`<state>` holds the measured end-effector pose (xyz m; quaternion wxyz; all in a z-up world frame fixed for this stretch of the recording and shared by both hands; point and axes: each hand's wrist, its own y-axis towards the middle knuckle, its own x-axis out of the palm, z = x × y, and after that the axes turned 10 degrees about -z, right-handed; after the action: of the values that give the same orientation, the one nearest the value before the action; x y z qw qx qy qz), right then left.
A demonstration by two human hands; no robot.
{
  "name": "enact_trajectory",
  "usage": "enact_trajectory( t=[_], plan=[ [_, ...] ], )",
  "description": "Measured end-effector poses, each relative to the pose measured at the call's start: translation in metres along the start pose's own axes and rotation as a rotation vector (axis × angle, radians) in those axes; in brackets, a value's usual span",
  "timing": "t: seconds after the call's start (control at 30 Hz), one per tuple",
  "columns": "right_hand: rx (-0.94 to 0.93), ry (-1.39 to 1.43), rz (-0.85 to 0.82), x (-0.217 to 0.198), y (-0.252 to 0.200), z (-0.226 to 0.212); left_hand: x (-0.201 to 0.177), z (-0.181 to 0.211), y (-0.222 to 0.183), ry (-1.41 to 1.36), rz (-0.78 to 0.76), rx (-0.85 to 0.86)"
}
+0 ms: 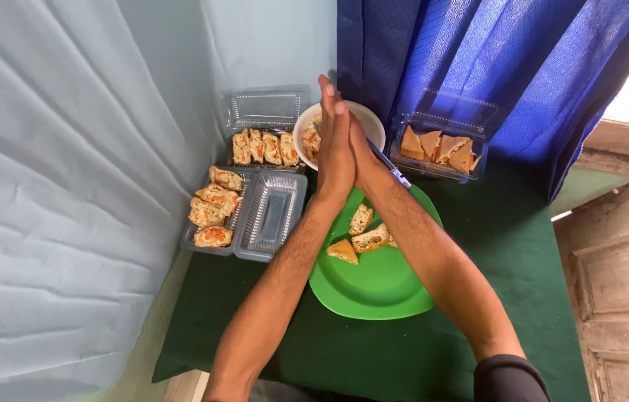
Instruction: Filling small food wraps with a salad mixture using tongs and arranging them in a plastic container.
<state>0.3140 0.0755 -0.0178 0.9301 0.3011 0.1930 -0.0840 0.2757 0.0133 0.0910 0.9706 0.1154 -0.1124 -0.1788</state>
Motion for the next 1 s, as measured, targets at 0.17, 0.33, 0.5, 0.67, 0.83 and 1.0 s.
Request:
enact_trajectory(
  t=[0.17, 0.33, 0.5, 0.67, 0.83, 1.0],
  plan=[
    [-0.159, 0.015, -0.140, -0.026, -0.005, 0.019, -0.010, -0.033, 0.012, 0.026, -0.048, -0.010],
    [-0.128, -0.419, -0.014, -0.029, 0.001, 0.053, -0.016, -0.044, 0.022, 0.055, -0.107, -0.017],
    [0.112, -1.637, 0.497, -0.007, 0.004, 0.076, -0.026, -0.042, 0.025, 0.204, -0.091, 0.066],
    [0.316, -2.532, 0.922, 0.007, 0.006, 0.098, -0.047, -0.081, 0.045, 0.250, -0.027, 0.041],
    [0.464, -2.827, 1.084, 0.007, 0.005, 0.115, -0.043, -0.070, 0.040, 0.308, -0.001, 0.043],
    [0.497, -2.836, 1.056, 0.012, 0.004, 0.114, -0.038, -0.052, 0.032, 0.347, 0.051, 0.062]
  ],
)
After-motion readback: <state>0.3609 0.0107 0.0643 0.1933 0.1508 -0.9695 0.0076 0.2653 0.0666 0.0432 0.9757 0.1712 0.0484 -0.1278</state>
